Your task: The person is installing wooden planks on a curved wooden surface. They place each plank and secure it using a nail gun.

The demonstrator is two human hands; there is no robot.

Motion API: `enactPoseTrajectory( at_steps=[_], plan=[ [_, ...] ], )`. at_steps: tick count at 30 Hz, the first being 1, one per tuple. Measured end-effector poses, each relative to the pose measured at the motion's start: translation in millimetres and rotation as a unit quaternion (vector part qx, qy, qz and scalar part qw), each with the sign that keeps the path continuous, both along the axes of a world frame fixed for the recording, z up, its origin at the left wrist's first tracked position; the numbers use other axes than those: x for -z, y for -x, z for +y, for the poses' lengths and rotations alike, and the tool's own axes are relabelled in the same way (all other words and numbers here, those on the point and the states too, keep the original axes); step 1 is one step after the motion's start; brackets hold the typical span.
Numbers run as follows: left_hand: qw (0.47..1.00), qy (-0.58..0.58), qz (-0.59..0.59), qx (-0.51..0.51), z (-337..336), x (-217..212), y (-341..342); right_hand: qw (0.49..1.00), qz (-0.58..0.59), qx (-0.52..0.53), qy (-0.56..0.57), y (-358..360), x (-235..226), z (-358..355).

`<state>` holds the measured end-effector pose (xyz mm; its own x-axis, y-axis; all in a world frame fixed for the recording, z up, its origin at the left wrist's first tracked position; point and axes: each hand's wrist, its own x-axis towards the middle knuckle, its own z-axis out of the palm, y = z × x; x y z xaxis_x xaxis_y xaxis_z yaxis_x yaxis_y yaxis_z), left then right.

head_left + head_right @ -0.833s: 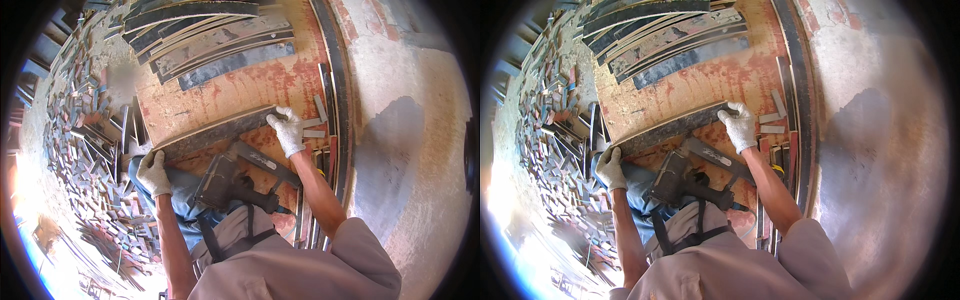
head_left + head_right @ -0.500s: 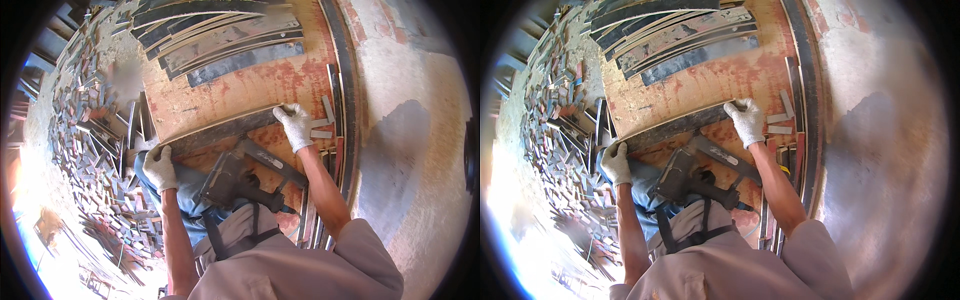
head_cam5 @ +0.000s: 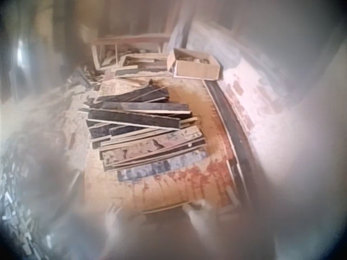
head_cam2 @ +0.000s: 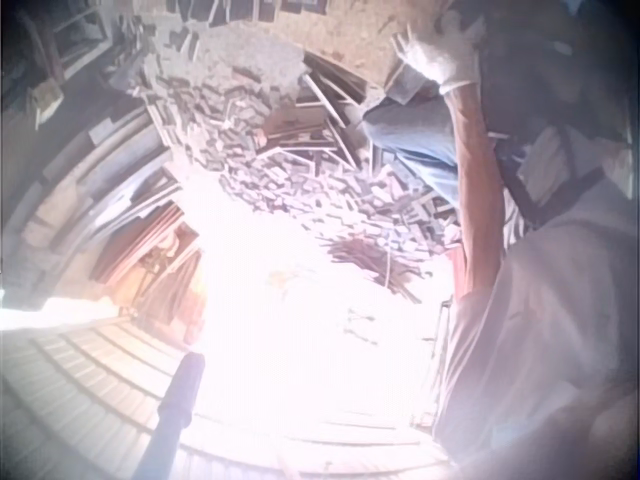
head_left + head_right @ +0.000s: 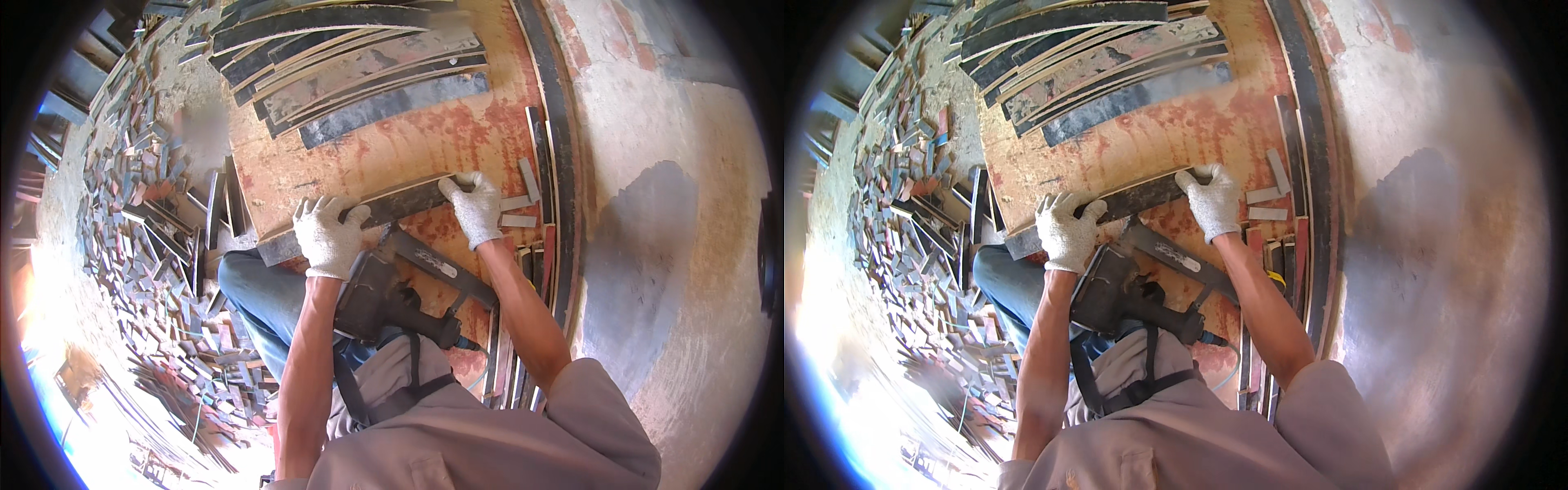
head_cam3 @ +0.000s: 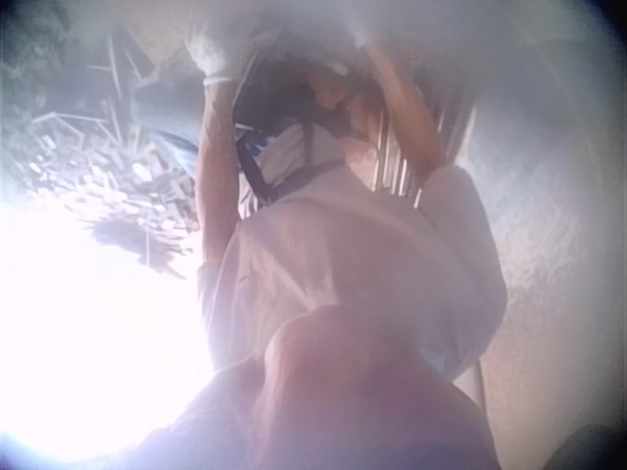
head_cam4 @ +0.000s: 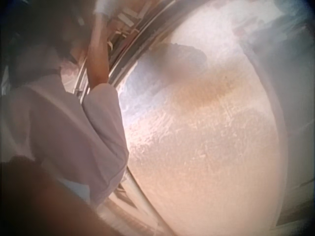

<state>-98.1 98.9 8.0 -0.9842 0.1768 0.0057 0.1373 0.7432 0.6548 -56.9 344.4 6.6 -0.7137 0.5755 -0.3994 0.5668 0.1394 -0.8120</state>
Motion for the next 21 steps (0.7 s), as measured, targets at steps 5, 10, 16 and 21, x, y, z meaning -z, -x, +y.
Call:
enactPoseTrajectory(
  at_steps=[5, 10, 16, 21],
  plan=[
    [1.0, -0.013, 0.001, -0.016, 4, 3, 0, 0.998, 0.015, -0.038, -0.051, -3, -3, 3],
    [0.999, 0.005, 0.018, -0.028, 1, 6, 0, 0.913, 0.116, -0.215, -0.326, -60, -49, -32],
    [1.0, 0.004, 0.0, -0.021, 4, 8, 1, 0.887, -0.246, -0.384, -0.069, -133, -62, -118],
    [0.999, 0.009, 0.038, -0.018, 2, 6, 3, 0.909, -0.219, -0.351, -0.041, -116, -78, -101]
  ],
)
